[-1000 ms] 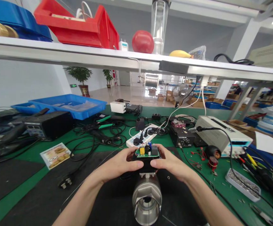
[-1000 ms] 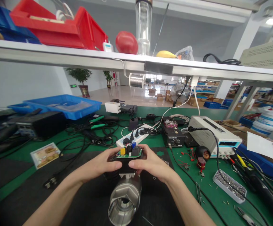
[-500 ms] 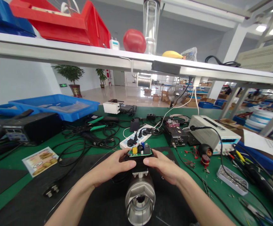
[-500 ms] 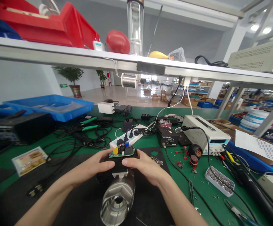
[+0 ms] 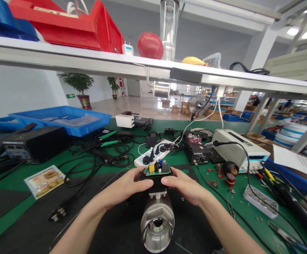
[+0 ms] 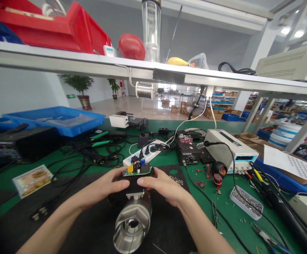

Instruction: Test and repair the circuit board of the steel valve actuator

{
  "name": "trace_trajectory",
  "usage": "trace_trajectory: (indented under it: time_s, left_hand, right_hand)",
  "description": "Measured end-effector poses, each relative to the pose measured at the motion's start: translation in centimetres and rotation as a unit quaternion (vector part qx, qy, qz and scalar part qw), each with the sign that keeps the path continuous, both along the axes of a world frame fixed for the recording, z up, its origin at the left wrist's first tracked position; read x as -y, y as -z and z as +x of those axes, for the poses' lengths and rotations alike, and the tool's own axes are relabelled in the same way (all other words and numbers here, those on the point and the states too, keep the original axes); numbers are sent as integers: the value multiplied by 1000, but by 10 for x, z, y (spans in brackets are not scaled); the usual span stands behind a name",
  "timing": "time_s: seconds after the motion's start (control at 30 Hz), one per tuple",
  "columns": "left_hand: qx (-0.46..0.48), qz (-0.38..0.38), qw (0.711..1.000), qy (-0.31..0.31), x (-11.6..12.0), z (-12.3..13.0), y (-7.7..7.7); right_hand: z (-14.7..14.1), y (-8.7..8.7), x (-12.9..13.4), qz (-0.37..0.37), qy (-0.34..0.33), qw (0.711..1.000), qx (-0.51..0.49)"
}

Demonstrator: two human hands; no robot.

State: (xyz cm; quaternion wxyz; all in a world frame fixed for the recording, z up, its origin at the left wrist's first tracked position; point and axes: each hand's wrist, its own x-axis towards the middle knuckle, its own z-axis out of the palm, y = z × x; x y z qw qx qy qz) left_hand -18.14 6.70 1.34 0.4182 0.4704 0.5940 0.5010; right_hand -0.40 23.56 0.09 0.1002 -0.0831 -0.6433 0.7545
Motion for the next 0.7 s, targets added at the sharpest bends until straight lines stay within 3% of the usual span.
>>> trace_trajectory:
  time_s: [0.7]
  left_hand:
    - [-16, 5, 1000, 2, -1, 2, -4]
  right_hand:
    - [2, -2, 0, -5, -4, 1000, 5]
